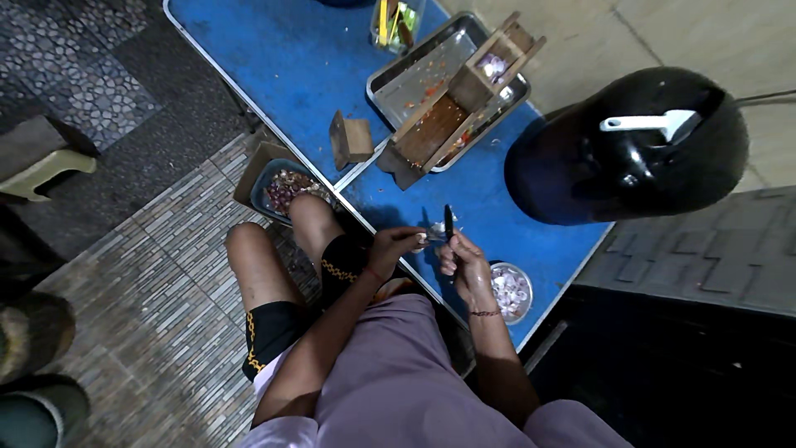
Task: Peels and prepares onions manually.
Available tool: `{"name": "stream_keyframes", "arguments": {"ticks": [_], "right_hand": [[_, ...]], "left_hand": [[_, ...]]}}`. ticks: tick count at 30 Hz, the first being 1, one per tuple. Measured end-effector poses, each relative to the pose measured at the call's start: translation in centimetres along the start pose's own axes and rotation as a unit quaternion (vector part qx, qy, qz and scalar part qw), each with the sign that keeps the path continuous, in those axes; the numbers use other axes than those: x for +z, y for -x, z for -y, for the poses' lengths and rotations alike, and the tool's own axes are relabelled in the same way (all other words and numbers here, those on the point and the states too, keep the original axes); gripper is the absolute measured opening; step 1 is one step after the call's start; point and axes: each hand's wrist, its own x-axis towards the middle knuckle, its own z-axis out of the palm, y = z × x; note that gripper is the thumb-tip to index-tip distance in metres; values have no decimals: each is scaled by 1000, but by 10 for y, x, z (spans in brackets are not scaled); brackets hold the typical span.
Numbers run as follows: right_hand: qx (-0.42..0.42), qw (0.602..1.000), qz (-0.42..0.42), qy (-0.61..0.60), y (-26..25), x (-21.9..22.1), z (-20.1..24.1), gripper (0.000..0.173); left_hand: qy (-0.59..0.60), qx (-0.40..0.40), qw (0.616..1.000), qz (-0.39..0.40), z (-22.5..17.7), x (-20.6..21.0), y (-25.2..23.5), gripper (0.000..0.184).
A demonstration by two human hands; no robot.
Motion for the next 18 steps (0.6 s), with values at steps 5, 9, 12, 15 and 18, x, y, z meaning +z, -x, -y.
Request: {"name": "stream_keyframes", "arguments": {"ticks": [5,9,12,15,18], "right_hand": [[-98,978,-68,171,-8,-12,5,38],[-101,879,-117,451,-14,-18,0,36],[-105,808,-154,559,-22,-17,-8,33],[-120,799,-149,571,-24,-17,-10,22],[-110,853,-111,497,-19,-16,-10,28]], "left_hand": [[21,-7,1000,3,2,1,-2,20],[49,-34,998,-7,0,8,1,18],[37,-39,998,-11,4,8,0,17],[38,-30,999,-4,4,8,-1,23],[47,-17,999,-6,6,8,-2,22]]}}
